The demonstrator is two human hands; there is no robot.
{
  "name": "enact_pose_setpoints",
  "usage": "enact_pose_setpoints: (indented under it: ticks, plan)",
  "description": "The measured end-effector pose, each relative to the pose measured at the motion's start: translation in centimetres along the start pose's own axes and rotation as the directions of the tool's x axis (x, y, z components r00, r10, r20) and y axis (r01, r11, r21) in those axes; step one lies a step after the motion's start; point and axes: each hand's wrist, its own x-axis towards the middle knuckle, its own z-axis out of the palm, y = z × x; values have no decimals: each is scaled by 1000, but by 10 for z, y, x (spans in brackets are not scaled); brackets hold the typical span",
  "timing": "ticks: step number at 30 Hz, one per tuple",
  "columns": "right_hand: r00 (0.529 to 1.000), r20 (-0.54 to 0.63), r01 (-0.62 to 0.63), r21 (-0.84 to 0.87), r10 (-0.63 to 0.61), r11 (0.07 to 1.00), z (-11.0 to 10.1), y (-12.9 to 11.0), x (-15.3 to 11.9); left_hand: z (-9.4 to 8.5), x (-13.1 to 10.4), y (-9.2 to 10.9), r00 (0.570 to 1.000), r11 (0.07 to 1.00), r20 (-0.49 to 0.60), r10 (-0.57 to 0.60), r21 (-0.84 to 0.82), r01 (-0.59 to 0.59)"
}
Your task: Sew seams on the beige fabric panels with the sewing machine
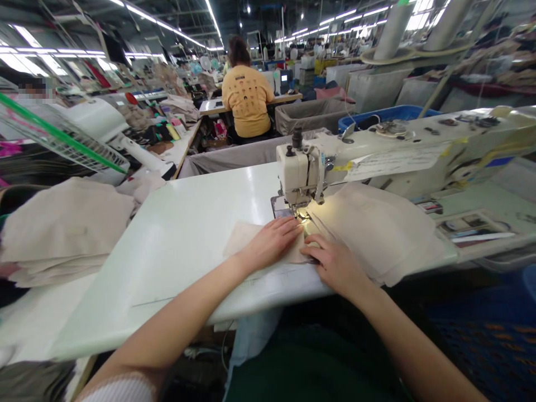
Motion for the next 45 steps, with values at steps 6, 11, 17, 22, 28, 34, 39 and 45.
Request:
enact_pose_setpoints:
  ticks: [6, 11, 17, 22, 28, 34, 39, 45]
  plan:
    - [992, -98, -61, 191, 80, 980, 1, 4, 1, -7, -8, -11, 999, 996, -32, -37, -87, 34]
    - [959, -141, -135, 534, 245, 835, 7, 7, 21, -17, -27, -28, 971, 970, -19, -238, -49, 237]
    - [915, -22, -266, 717, 402, 644, 10, 0, 37, -4, -45, -33, 916, 914, -4, -402, -60, 401]
    - [861, 194, -469, 660, 470, 587, 11, -6, 32, 2, -44, -30, 910, 910, -45, -412, -73, 409]
    - [864, 292, -504, 514, 411, 695, -6, -12, 31, 2, -45, -32, 909, 908, -51, -413, -101, 406]
    - [865, 289, -496, 359, 411, 791, -16, -17, 33, 2, -47, -34, 909, 905, -44, -414, -129, 405]
    - [862, 319, -494, 360, 393, 791, -15, -15, 32, -1, -49, -36, 926, 919, -10, -378, -128, 373]
    - [855, 341, -497, 325, 390, 805, -16, -14, 32, -3, -50, -38, 925, 914, 3, -380, -151, 376]
